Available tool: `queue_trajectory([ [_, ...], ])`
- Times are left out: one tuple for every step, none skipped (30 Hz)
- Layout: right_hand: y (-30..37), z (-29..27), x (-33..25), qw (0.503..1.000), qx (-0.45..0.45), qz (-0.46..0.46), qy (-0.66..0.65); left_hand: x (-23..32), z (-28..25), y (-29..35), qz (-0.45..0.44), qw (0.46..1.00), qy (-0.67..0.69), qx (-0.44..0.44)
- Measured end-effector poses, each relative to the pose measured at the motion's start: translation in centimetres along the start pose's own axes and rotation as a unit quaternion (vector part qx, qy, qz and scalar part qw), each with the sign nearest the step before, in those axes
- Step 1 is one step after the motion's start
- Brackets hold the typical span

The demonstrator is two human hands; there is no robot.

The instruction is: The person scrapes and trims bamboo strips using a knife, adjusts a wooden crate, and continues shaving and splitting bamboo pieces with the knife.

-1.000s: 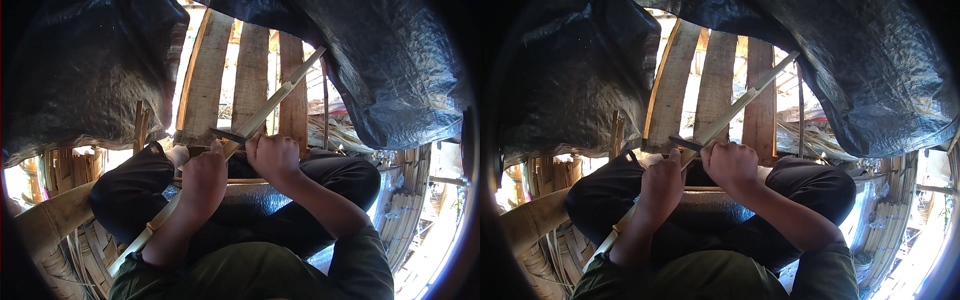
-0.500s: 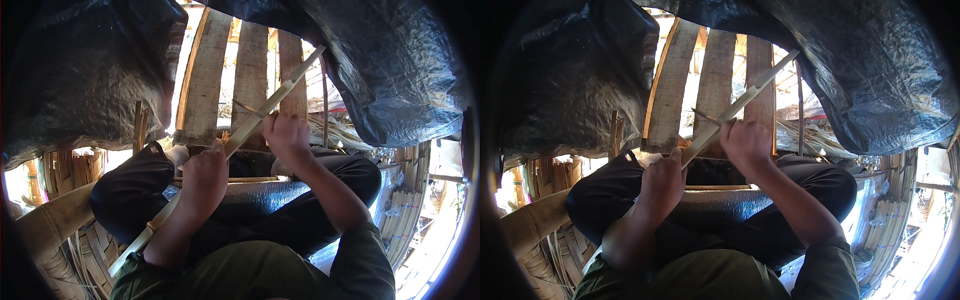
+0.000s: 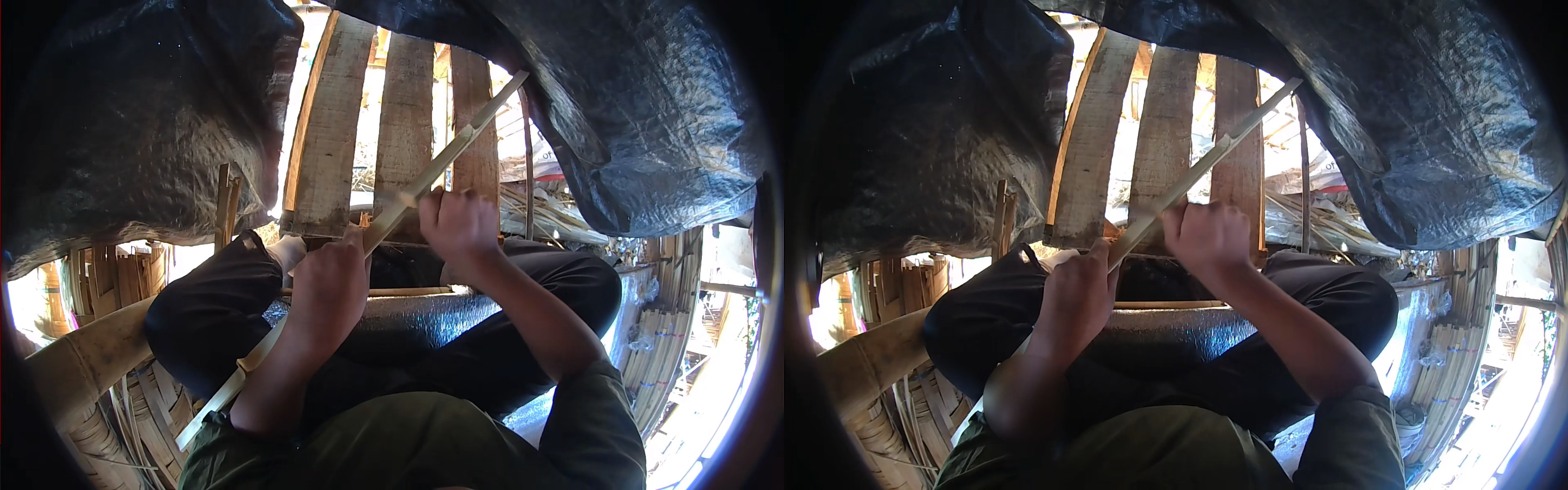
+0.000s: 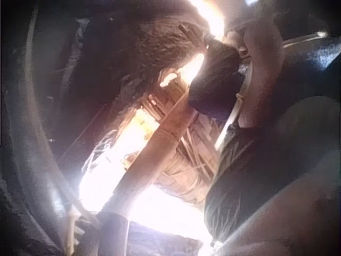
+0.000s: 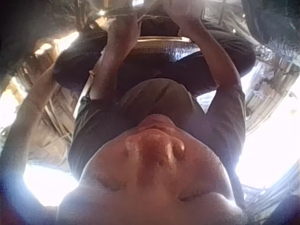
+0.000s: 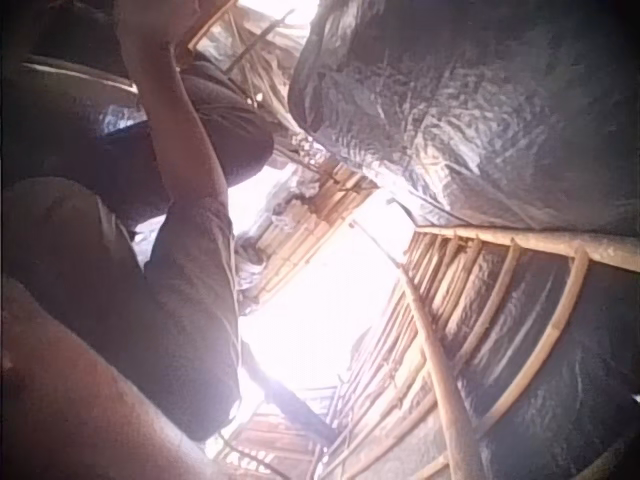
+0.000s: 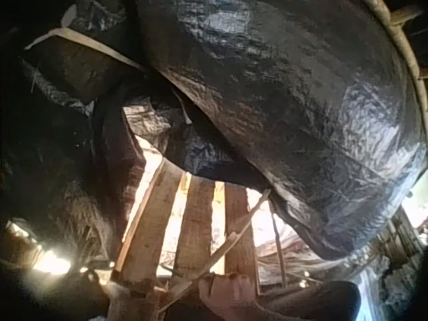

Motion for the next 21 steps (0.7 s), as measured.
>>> queue_trajectory([
  [0.0,-0.2,-0.2,1.0,0.013,0.011,-0.004,0.0,-0.1,-0.1,0.005,1.0,0.0,0.004],
  [-0.3,-0.6,-0.3,0.998,0.053,0.014,-0.008,0.1,-0.2,-0.1,0.011,1.0,0.004,0.019],
  [-0.2,-0.7,-0.6,1.0,0.004,0.022,0.022,0.1,-0.2,-0.1,0.013,1.0,-0.005,0.015],
  [-0.2,-0.8,-0.9,0.999,-0.037,0.015,0.016,0.2,-0.3,-0.1,0.017,1.0,-0.008,0.021],
  [-0.3,-0.9,-1.1,0.998,-0.068,0.0,0.004,0.2,-0.2,-0.1,0.015,1.0,-0.012,0.01],
  [-0.2,-1.0,-1.5,0.993,-0.113,-0.014,-0.014,0.2,-0.3,-0.1,0.011,1.0,-0.005,0.019],
  [-0.6,-1.1,-1.3,0.995,-0.102,0.009,-0.022,0.2,-0.3,-0.1,0.002,1.0,0.0,0.008],
  [-0.9,-1.3,-1.1,0.998,-0.054,0.023,-0.007,0.1,-0.3,-0.1,-0.006,1.0,0.005,-0.002],
  [-1.1,-1.5,-1.0,0.999,-0.006,0.036,0.012,0.1,-0.4,-0.1,-0.005,1.0,0.003,0.002],
  [-1.5,-1.7,-0.7,0.997,0.043,0.047,0.037,0.1,-0.4,-0.1,-0.005,1.0,0.002,0.006],
  [-1.4,-1.6,-0.6,0.997,0.022,0.06,0.043,0.0,-0.4,-0.1,-0.001,1.0,0.005,0.013],
  [-1.3,-1.4,-0.6,0.998,-0.02,0.043,0.029,0.0,-0.4,-0.2,0.0,1.0,0.005,0.013],
  [-1.2,-1.2,-0.6,0.998,-0.058,0.022,0.016,0.0,-0.4,-0.1,0.004,1.0,0.008,0.012],
  [-0.9,-0.9,-0.7,0.995,-0.105,0.002,0.001,-0.1,-0.4,-0.1,0.003,1.0,0.008,0.006],
  [-0.9,-0.8,-0.4,0.995,-0.101,0.006,-0.017,0.0,-0.3,-0.1,0.002,1.0,0.013,0.011],
  [-0.8,-0.9,-0.4,0.999,-0.042,-0.002,-0.009,0.0,-0.3,-0.2,-0.002,1.0,0.016,0.008],
  [-0.7,-1.0,-0.3,1.0,0.013,-0.009,0.008,0.0,-0.2,-0.1,-0.01,1.0,0.016,0.003],
  [-0.7,-1.1,-0.2,0.997,0.07,-0.021,0.034,0.1,-0.2,-0.1,-0.003,1.0,0.018,0.008],
  [-0.5,-1.1,-0.1,0.995,0.094,-0.005,0.02,0.1,-0.2,-0.1,0.001,1.0,0.019,0.014],
  [-0.4,-0.8,0.0,0.999,0.036,0.002,0.006,0.1,-0.3,-0.1,0.003,1.0,0.024,0.02],
  [-0.2,-0.5,0.1,1.0,-0.021,0.003,-0.006,0.0,-0.4,0.0,0.003,1.0,0.018,0.017],
])
Point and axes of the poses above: each hand's wrist, its own y-axis away from the middle knuckle, its own z-axis out of the palm, x = y × z, the point moved 2 cm from there along -y, towards the middle knuckle, and after that the axes turned 15 degrees about x, right-handed, at the moved point
